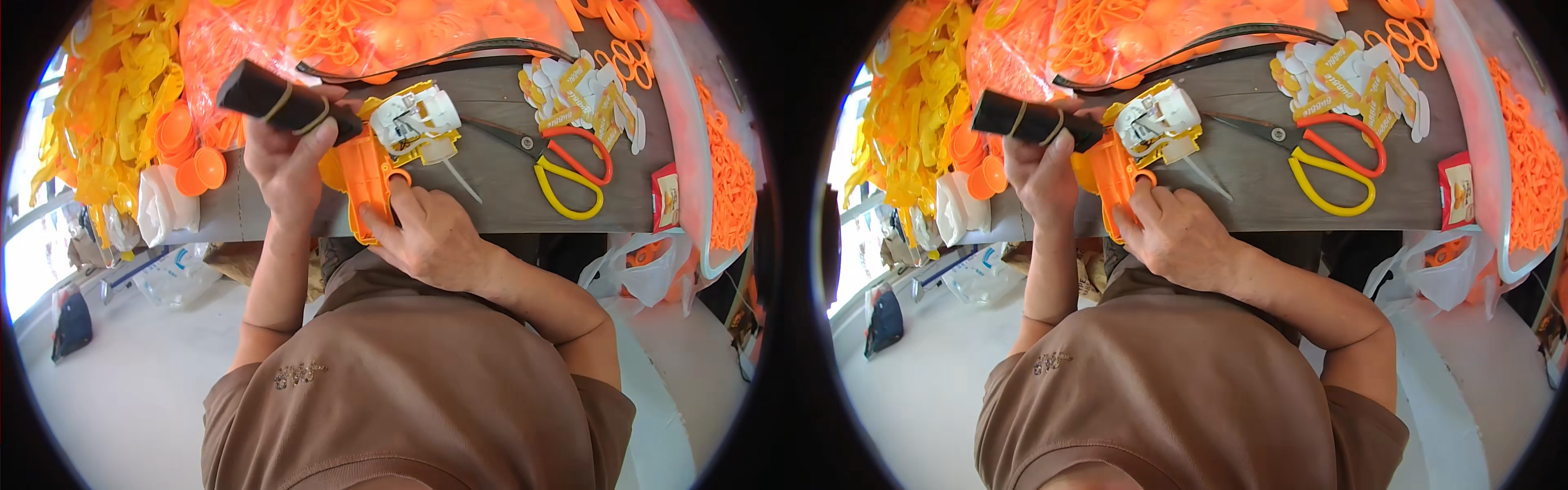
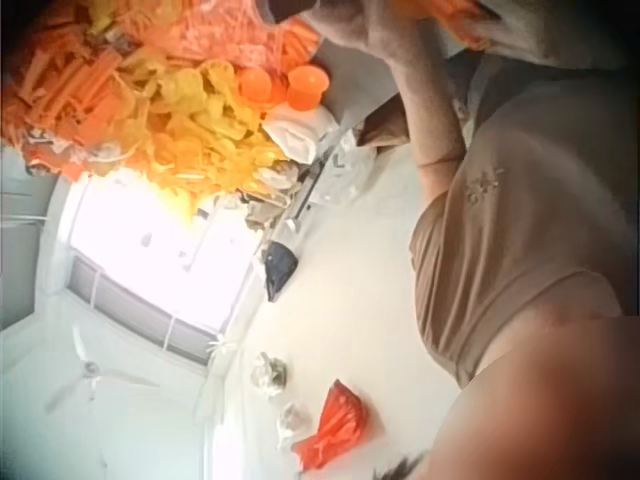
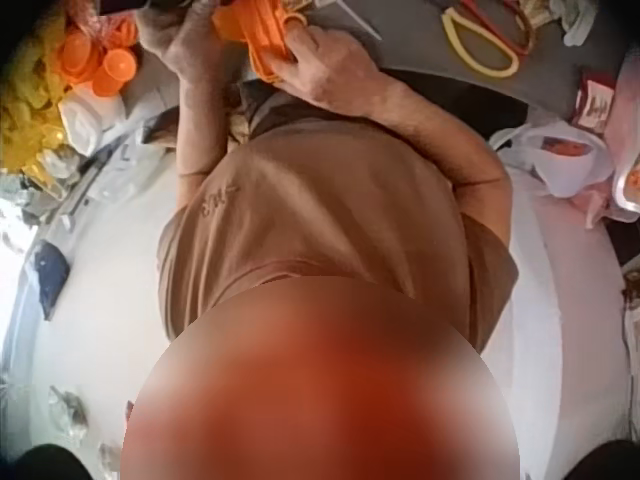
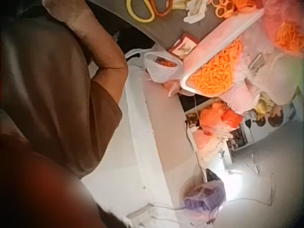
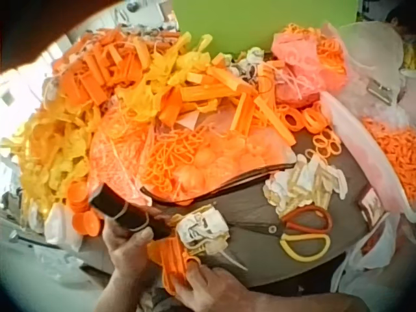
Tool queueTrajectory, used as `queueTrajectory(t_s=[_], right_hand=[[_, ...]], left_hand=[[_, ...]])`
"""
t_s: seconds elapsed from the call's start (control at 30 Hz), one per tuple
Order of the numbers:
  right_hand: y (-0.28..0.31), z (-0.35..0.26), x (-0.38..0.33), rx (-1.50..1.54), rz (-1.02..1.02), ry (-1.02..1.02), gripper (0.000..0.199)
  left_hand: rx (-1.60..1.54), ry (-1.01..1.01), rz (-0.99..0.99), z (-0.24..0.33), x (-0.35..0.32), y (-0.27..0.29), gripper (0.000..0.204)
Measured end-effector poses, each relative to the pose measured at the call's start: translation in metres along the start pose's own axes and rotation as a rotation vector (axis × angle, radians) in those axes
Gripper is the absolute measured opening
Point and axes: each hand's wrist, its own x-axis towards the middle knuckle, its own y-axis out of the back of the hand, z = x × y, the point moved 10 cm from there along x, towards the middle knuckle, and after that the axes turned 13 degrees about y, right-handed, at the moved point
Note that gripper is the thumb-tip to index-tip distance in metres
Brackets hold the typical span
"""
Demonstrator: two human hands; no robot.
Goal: Assembling a yellow plastic toy bubble gun at a factory workbench, including attaching components and applying stickers.
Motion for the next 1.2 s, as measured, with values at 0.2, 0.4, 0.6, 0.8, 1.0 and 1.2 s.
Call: queueTrajectory(t_s=[0.2,0.4,0.6,0.8,1.0,1.2], right_hand=[[0.0,0.007,-0.002,0.079,0.004,-0.003,0.042],[0.004,0.008,-0.003,0.108,0.055,0.011,0.036],[0.0,0.009,-0.006,0.145,0.05,-0.01,0.035],[0.005,0.008,-0.005,0.15,0.095,0.013,0.033],[0.004,0.009,-0.005,0.116,0.094,-0.011,0.034],[0.004,0.004,-0.006,0.035,0.066,-0.048,0.04]], left_hand=[[0.114,-0.015,0.027,0.002,0.002,0.002,0.034],[0.035,-0.034,0.103,0.001,0.004,0.011,0.035],[0.062,-0.027,0.133,-0.001,0.0,0.014,0.039],[0.078,-0.023,0.124,0.0,-0.001,0.013,0.039],[-0.181,0.052,0.092,0.003,0.0,0.028,0.033],[0.057,0.472,0.269,-0.008,-0.047,0.092,0.036]])
